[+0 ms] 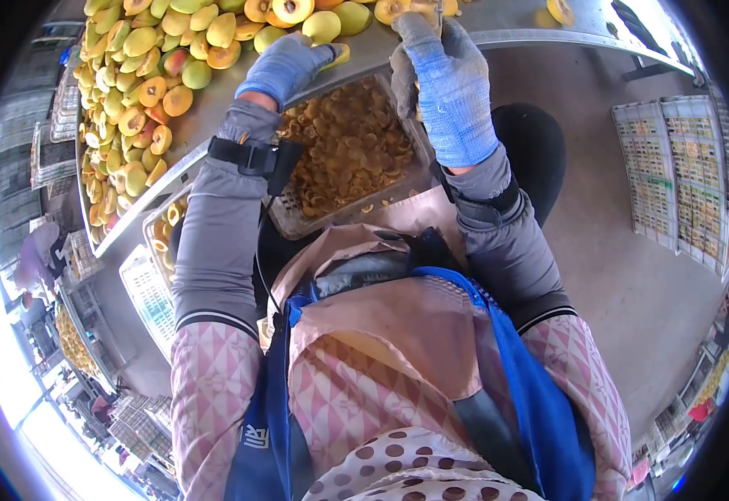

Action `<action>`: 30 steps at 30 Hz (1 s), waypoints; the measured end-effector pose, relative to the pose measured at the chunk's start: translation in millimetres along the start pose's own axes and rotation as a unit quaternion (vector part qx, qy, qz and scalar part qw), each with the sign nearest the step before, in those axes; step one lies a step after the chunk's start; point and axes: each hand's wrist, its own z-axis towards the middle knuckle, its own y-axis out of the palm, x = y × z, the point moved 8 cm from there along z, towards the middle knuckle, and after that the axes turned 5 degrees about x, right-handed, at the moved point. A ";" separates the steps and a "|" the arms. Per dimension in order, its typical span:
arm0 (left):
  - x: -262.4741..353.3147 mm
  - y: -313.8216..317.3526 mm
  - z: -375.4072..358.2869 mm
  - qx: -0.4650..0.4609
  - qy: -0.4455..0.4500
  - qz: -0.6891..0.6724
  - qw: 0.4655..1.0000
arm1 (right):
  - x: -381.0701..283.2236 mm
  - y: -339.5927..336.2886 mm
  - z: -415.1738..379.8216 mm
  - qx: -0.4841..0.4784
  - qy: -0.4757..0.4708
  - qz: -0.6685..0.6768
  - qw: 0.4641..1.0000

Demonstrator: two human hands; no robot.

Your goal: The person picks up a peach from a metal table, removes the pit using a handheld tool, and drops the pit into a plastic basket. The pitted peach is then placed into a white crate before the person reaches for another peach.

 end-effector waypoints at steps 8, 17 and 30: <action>-3.0 -20.0 -27.1 0.104 -0.092 -0.397 0.907 | 11.4 4.9 -2.5 -0.047 0.047 -0.017 0.998; 43.0 -68.4 -129.2 0.199 0.001 -0.475 0.857 | 37.9 48.3 -27.5 -0.127 0.077 -0.090 0.985; -12.3 -54.3 -190.0 0.324 -0.040 -0.585 0.742 | 42.5 80.9 -70.5 -0.250 -0.021 -0.289 0.924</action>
